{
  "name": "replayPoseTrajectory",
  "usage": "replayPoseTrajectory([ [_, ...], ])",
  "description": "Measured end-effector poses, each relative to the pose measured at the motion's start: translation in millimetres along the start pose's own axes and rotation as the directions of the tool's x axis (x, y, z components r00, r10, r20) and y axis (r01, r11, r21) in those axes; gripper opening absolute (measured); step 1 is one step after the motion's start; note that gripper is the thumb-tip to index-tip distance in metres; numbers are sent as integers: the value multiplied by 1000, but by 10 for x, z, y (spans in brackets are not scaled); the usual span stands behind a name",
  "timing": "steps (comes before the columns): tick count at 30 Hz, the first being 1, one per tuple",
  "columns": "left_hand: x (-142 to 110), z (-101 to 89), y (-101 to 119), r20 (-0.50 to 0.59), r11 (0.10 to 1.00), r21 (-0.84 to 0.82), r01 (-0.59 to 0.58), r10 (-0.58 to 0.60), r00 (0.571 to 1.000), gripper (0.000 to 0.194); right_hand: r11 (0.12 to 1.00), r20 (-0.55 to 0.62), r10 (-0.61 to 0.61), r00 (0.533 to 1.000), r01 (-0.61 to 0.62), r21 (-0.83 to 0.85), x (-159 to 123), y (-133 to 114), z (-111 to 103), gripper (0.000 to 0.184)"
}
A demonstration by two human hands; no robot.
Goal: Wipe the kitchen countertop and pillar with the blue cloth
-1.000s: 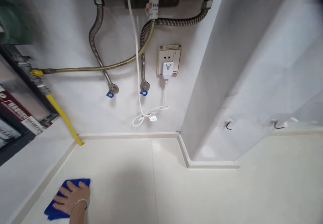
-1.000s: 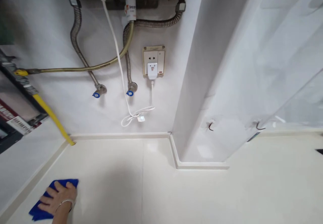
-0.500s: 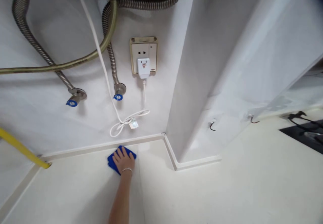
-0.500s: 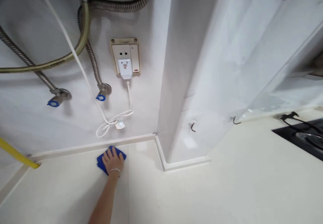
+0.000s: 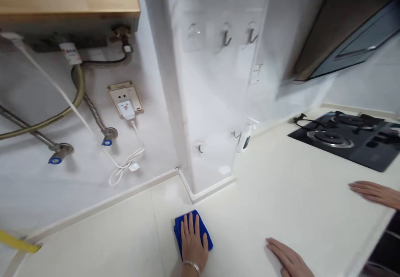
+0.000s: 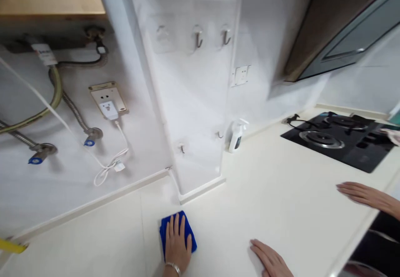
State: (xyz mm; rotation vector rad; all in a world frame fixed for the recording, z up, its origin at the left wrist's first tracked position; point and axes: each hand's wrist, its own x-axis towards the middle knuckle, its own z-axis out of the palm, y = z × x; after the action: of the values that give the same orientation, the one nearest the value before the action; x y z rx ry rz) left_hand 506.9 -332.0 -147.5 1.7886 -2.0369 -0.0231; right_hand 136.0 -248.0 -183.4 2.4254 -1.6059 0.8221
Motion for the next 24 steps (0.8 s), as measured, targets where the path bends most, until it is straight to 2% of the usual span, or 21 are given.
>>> replayPoseTrajectory([
  [4, -554, 28, 576, 41, 997, -61, -40, 42, 998, 67, 999, 39, 32, 999, -33, 24, 54, -61, -55, 58],
  [6, -690, -14, 798, 85, 993, -100, -66, 74, 994, 66, 997, 55, 49, 997, -52, 58, 77, -92, -97, 59],
  [8, -715, -88, 883, 139, 983, -159, -90, 112, 984, 63, 992, 73, 77, 994, -83, 90, 83, -114, -115, 61],
  [11, -636, -242, 686, 194, 967, -252, -44, 95, 976, 55, 978, 60, 142, 988, -149, 148, 86, -181, -81, 61],
  [13, -583, -367, 385, 143, 968, -246, 53, -18, 990, 57, 958, 30, 212, 977, -214, 192, 141, -314, -45, 59],
  [15, -573, -495, 50, 79, 973, -179, 148, -136, 988, 60, 935, 28, 243, 969, -242, 259, 279, -554, -30, 58],
  [16, -588, -552, -101, 46, 967, -131, 216, -212, 976, 63, 928, 47, 218, 975, -222, 301, 378, -713, -35, 59],
  [18, -650, -637, -327, -9, 932, -33, 362, -363, 932, 66, 921, 86, 79, 993, -106, 375, 609, -1074, -63, 60],
  [20, -732, -669, -435, -47, 877, 56, 477, -475, 879, 66, 918, 136, -66, 988, 7, 396, 829, -1431, -82, 62],
  [22, -805, -658, -455, -74, 844, 128, 521, -515, 854, 65, 916, 199, -166, 966, 76, 394, 983, -1709, -49, 65],
  [24, -851, -628, -435, -92, 837, 176, 518, -510, 855, 64, 928, 261, -155, 953, 49, 370, 1058, -1866, 47, 66],
])
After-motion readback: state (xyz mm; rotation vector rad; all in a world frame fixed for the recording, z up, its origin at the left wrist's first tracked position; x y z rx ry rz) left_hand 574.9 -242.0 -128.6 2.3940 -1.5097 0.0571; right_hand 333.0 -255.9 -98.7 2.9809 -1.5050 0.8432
